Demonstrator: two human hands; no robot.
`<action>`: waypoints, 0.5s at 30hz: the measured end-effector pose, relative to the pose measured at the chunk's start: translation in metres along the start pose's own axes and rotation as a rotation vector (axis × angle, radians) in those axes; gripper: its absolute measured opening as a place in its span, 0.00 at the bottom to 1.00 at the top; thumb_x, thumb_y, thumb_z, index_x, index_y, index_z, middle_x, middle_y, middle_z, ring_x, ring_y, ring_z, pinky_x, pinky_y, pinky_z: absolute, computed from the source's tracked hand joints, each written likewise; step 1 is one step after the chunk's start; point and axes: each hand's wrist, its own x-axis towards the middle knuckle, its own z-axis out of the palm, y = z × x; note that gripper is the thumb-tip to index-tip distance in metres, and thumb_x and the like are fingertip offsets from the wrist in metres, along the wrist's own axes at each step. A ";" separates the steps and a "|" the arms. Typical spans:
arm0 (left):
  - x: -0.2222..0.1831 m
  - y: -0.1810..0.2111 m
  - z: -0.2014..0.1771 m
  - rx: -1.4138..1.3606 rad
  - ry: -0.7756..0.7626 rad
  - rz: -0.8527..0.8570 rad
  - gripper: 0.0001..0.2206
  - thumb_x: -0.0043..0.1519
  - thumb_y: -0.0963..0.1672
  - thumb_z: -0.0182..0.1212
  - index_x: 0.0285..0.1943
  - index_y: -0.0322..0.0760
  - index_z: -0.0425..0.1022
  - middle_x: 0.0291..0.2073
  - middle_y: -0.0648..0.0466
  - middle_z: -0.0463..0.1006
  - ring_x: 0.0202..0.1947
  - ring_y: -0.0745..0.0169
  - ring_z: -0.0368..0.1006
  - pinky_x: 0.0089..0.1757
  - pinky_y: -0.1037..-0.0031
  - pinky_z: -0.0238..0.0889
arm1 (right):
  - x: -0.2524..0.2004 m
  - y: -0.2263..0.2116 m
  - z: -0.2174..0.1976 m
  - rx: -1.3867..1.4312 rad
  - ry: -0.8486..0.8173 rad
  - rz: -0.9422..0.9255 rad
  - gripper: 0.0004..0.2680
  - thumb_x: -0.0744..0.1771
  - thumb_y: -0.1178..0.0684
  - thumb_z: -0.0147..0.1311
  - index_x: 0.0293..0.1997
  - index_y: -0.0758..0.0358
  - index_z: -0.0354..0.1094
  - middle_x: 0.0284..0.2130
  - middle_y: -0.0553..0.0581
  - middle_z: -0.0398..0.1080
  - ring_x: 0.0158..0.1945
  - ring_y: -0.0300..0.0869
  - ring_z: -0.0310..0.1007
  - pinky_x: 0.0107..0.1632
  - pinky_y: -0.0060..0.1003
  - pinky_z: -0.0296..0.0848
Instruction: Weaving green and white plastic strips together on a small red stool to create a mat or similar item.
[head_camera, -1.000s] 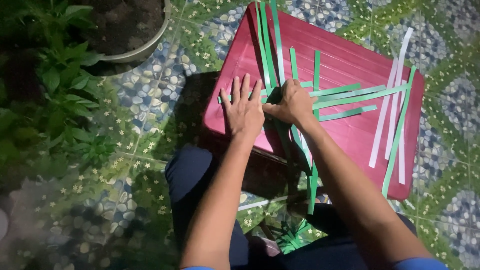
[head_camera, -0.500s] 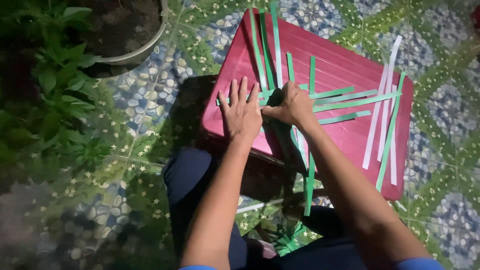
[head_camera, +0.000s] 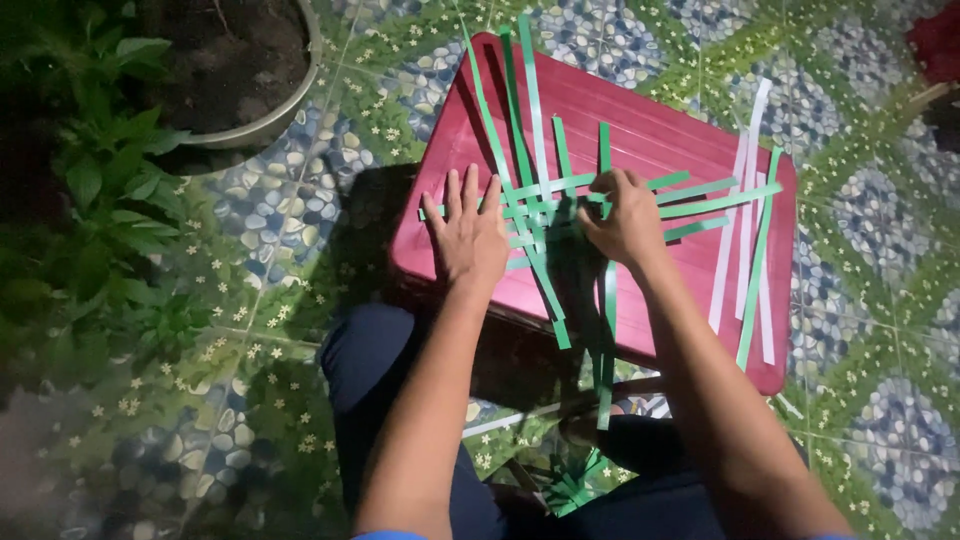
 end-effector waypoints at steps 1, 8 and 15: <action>0.000 0.000 -0.001 -0.001 0.002 0.005 0.18 0.63 0.48 0.35 0.63 0.55 0.54 0.65 0.56 0.47 0.66 0.56 0.36 0.58 0.46 0.23 | -0.004 0.012 0.003 -0.002 0.005 0.002 0.12 0.55 0.55 0.59 0.36 0.60 0.64 0.29 0.56 0.64 0.33 0.50 0.70 0.35 0.42 0.70; -0.002 -0.003 -0.002 -0.004 0.029 0.014 0.18 0.62 0.47 0.37 0.62 0.53 0.56 0.64 0.55 0.50 0.65 0.55 0.39 0.57 0.46 0.26 | -0.031 0.031 0.017 -0.098 0.057 0.052 0.15 0.54 0.56 0.58 0.42 0.64 0.64 0.32 0.64 0.63 0.37 0.59 0.68 0.39 0.45 0.68; -0.001 0.001 -0.002 0.009 0.024 0.012 0.18 0.62 0.47 0.37 0.62 0.53 0.56 0.64 0.55 0.50 0.65 0.55 0.39 0.57 0.46 0.27 | -0.026 0.024 0.019 -0.031 -0.033 0.279 0.16 0.55 0.55 0.58 0.45 0.61 0.64 0.34 0.63 0.67 0.40 0.58 0.68 0.43 0.48 0.66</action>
